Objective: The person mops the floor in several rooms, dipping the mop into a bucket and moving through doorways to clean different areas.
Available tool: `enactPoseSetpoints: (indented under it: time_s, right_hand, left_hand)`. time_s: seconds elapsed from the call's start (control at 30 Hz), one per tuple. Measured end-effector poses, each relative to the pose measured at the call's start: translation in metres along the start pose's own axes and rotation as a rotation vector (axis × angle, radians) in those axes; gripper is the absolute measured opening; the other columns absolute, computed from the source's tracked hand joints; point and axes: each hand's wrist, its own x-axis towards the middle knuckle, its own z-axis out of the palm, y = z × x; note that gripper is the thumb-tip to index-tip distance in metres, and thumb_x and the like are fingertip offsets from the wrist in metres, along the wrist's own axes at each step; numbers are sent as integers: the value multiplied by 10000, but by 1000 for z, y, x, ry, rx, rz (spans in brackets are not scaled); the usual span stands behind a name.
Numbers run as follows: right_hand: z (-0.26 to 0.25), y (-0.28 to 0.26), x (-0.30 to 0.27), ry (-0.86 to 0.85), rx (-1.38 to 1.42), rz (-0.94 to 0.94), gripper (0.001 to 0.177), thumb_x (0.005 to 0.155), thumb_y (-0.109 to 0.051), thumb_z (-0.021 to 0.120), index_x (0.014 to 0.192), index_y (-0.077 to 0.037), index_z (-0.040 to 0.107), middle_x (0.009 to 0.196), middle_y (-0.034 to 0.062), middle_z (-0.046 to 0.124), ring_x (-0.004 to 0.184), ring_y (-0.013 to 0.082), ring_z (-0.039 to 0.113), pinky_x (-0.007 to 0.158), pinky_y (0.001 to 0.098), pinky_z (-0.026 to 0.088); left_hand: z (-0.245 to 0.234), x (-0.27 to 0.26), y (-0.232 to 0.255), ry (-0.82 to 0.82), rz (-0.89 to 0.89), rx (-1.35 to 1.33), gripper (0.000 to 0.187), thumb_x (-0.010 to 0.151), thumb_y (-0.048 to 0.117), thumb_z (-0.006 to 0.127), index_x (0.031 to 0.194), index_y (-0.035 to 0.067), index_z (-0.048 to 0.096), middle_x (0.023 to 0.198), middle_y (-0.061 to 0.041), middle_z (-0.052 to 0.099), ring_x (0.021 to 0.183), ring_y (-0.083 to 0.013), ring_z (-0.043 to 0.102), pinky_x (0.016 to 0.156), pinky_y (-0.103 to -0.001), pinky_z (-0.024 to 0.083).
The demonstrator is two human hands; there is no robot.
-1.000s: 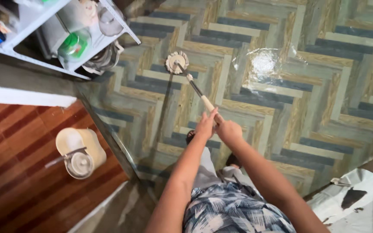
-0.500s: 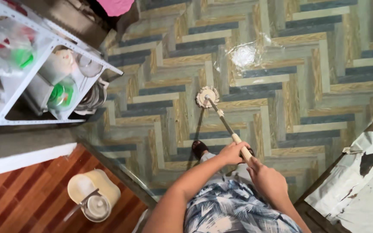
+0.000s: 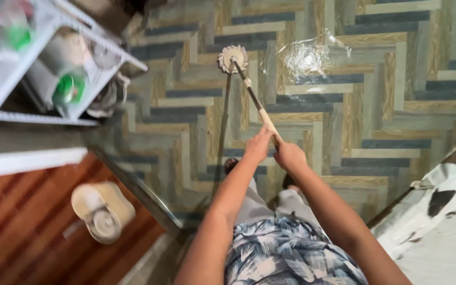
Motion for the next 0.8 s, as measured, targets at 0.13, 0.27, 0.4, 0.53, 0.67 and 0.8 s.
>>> enactPoseSetpoints:
  time_s: [0.13,0.27,0.4,0.53,0.67,0.8]
  right_hand:
    - [-27,52,-120,-221,-128,-21,625,843,-419,720,1413,-283,503,904,212,735,853,436,708,730,557,550]
    - [-77,92,-187,-356,-225,19,698,804,-248,665,1448,-418,455,966,159,744,881,397,728,742,546,562]
    - [-57,99,-171,-365,-250,-31,806,794,-191,642,1504,-501,419,956,154,757,878,380,740,748,531,565]
    - [-6,69,-78,-269,-220,-255,646,858,-271,666,1468,-356,471,935,210,734,847,417,715,699,528,549]
    - [26,55,-55,-262,-205,-343,571,835,-131,643,1384,-262,558,909,184,744,841,407,726,702,544,562]
    - [-19,96,-140,-302,-284,-309,572,801,-150,657,1342,-325,608,886,185,744,819,408,723,720,548,566]
  left_hand:
    - [51,-30,52,-201,-372,-504,256,1043,419,634,1088,175,699,983,-166,751,951,-358,748,850,-465,577]
    - [98,-101,118,-151,222,-10,339,766,280,789,1008,143,595,840,-169,720,832,-423,704,693,-544,549]
    - [127,-92,97,-120,75,-9,273,851,300,710,1038,129,608,898,-152,731,864,-376,732,703,-520,564]
    - [126,-76,45,29,-291,84,277,1012,178,440,1238,111,587,1129,-194,690,1014,-390,698,801,-590,531]
    - [102,-59,23,163,-489,-93,365,976,202,483,1321,85,506,1020,-286,684,886,-483,692,752,-586,536]
    - [119,-95,80,38,-200,-34,265,793,191,687,1025,77,630,891,-253,717,860,-461,717,722,-553,564]
